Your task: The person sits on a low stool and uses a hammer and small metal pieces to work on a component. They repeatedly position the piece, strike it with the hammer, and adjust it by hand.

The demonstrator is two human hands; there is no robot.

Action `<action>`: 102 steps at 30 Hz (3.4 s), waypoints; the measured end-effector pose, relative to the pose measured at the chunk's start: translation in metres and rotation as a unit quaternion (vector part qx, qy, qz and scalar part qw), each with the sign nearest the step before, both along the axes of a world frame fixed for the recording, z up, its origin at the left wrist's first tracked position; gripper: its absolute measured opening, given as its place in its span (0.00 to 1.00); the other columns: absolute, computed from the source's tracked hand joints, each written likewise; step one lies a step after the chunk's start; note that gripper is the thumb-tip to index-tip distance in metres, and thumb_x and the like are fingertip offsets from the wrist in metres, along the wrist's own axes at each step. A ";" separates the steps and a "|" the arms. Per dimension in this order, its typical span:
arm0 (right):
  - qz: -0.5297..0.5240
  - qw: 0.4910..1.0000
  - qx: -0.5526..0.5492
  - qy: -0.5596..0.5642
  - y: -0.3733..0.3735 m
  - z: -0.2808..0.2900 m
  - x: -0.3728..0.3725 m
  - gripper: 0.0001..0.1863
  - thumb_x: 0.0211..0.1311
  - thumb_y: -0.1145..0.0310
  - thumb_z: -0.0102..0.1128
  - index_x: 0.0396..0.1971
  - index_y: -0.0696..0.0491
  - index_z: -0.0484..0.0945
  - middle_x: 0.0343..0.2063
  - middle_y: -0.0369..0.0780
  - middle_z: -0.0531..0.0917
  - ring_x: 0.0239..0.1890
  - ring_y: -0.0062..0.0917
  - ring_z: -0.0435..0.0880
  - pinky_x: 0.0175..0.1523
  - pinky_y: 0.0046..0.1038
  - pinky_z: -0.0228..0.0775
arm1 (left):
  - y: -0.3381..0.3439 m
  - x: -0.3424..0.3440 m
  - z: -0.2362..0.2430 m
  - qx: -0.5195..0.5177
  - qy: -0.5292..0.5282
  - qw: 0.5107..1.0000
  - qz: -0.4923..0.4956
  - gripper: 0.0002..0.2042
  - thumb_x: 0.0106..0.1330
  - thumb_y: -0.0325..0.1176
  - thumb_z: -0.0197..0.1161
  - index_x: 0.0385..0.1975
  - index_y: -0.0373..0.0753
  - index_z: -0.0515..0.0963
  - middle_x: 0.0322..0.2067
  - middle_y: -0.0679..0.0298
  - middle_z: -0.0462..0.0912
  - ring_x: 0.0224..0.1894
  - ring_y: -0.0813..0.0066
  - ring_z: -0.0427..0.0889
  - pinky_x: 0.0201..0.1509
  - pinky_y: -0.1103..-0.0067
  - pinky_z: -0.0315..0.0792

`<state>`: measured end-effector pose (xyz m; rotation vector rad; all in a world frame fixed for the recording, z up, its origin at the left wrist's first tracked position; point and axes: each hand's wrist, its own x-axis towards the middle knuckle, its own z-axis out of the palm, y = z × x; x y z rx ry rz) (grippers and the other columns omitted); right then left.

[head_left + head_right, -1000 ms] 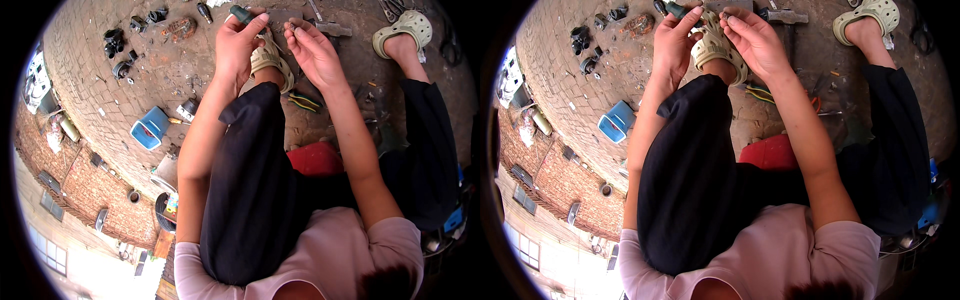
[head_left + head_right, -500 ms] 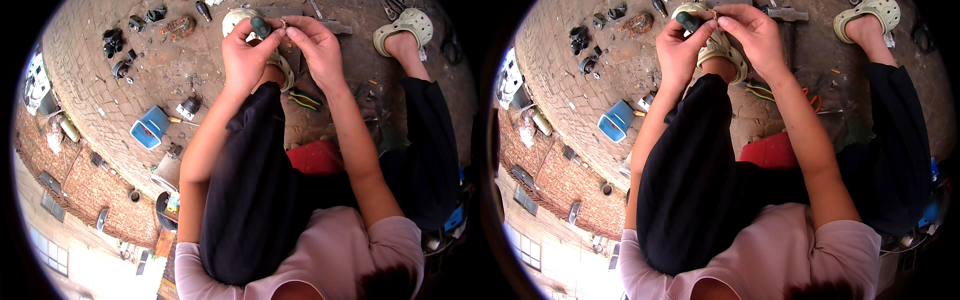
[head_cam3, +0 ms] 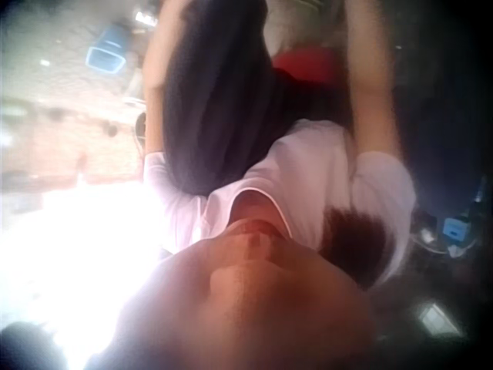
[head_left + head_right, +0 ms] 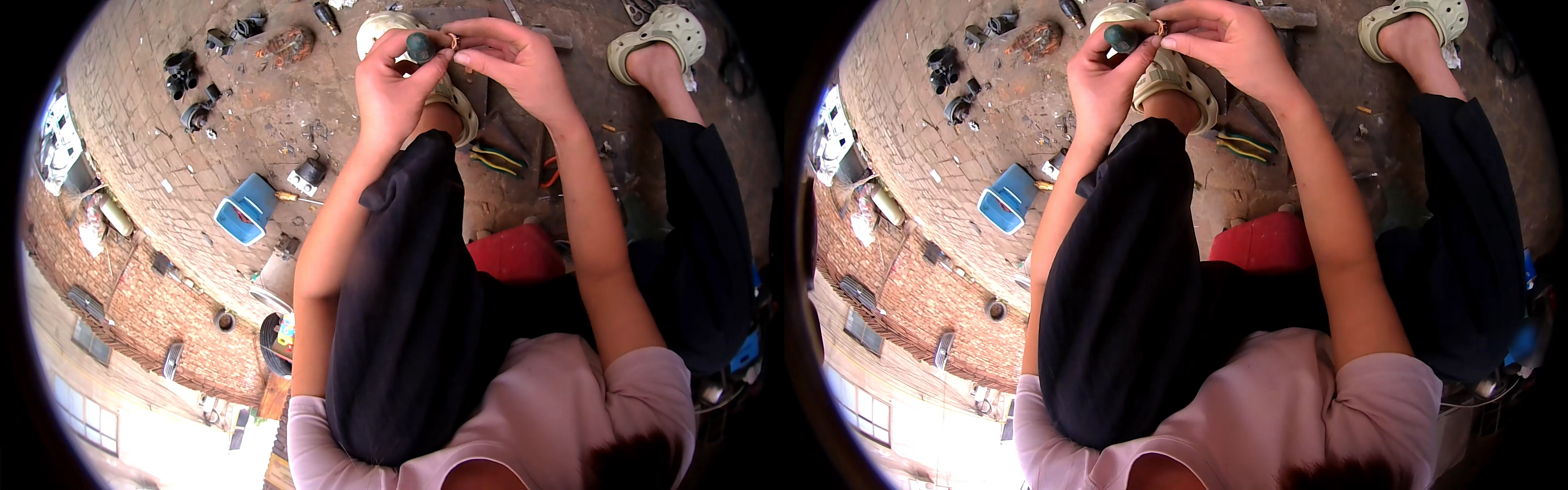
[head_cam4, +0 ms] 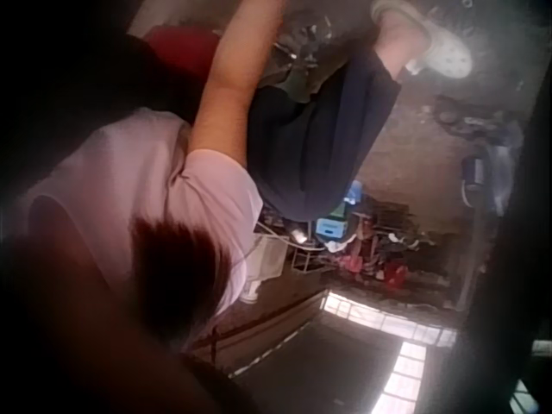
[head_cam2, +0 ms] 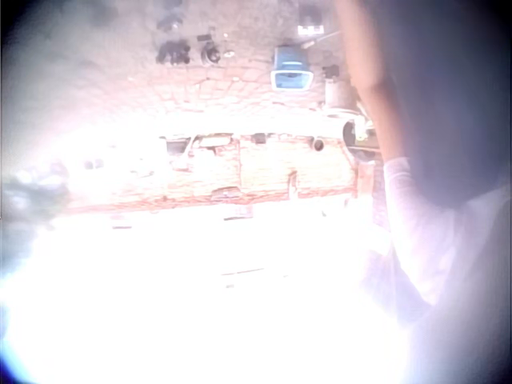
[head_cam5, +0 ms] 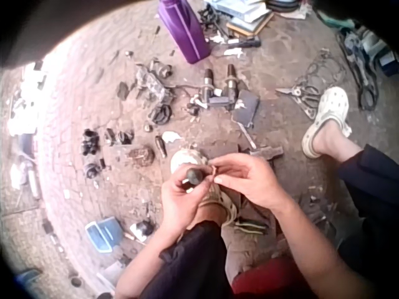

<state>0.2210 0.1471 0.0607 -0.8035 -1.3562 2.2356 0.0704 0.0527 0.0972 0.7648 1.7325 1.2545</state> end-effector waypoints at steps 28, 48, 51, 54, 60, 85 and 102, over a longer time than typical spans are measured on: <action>0.008 0.878 0.451 -0.157 -0.011 -0.106 -0.034 0.11 0.52 0.74 0.65 0.37 0.55 0.80 0.37 0.39 0.80 0.43 0.36 0.78 0.49 0.34 0.72 | -0.018 -0.026 0.000 -0.041 0.082 0.993 0.069 0.06 0.62 0.27 0.68 0.38 0.37 0.84 0.36 0.67 0.78 0.34 0.83 0.76 0.39 0.84 0.72; 0.031 0.873 0.451 -0.183 -0.012 -0.117 -0.035 0.11 0.55 0.68 0.66 0.39 0.50 0.82 0.35 0.34 0.81 0.44 0.30 0.78 0.48 0.31 0.72 | -0.015 -0.023 -0.002 -0.048 0.087 0.994 0.049 0.07 0.65 0.27 0.66 0.38 0.32 0.80 0.41 0.62 0.85 0.34 0.81 0.77 0.38 0.84 0.73; 0.045 0.867 0.453 -0.202 -0.011 -0.118 -0.035 0.11 0.55 0.67 0.65 0.39 0.49 0.82 0.33 0.33 0.81 0.43 0.30 0.79 0.47 0.31 0.73 | -0.013 -0.022 -0.002 -0.048 0.085 0.994 0.046 0.07 0.65 0.27 0.66 0.39 0.32 0.80 0.40 0.62 0.84 0.34 0.81 0.78 0.38 0.84 0.72; 0.052 0.863 0.458 -0.206 -0.010 -0.116 -0.035 0.10 0.55 0.66 0.65 0.39 0.48 0.82 0.33 0.33 0.82 0.43 0.29 0.79 0.47 0.31 0.73 | -0.013 -0.021 -0.004 -0.046 0.088 0.995 0.032 0.08 0.65 0.25 0.66 0.41 0.32 0.79 0.38 0.63 0.84 0.35 0.81 0.78 0.40 0.83 0.73; 0.037 0.864 0.457 -0.206 -0.012 -0.118 -0.035 0.12 0.55 0.68 0.66 0.40 0.48 0.81 0.32 0.34 0.82 0.41 0.30 0.81 0.45 0.32 0.74 | -0.013 -0.020 -0.020 -0.009 0.085 0.996 0.006 0.10 0.62 0.19 0.66 0.43 0.31 0.79 0.38 0.65 0.82 0.39 0.80 0.79 0.46 0.81 0.74; -0.004 0.906 0.379 -0.186 -0.011 -0.107 -0.029 0.14 0.55 0.74 0.64 0.43 0.53 0.79 0.36 0.39 0.80 0.42 0.33 0.79 0.48 0.33 0.73 | -0.016 -0.016 -0.063 0.018 0.337 0.935 -0.110 0.12 0.51 0.22 0.72 0.36 0.39 0.83 0.36 0.61 0.82 0.40 0.64 0.82 0.45 0.75 0.75; -0.286 0.823 0.239 -0.428 -0.084 -0.122 0.075 0.12 0.54 0.69 0.68 0.37 0.53 0.77 0.32 0.39 0.78 0.38 0.33 0.75 0.47 0.34 0.69 | -0.008 -0.008 -0.071 -0.030 0.427 0.902 -0.064 0.11 0.50 0.31 0.75 0.33 0.39 0.83 0.30 0.60 0.81 0.33 0.60 0.80 0.39 0.72 0.74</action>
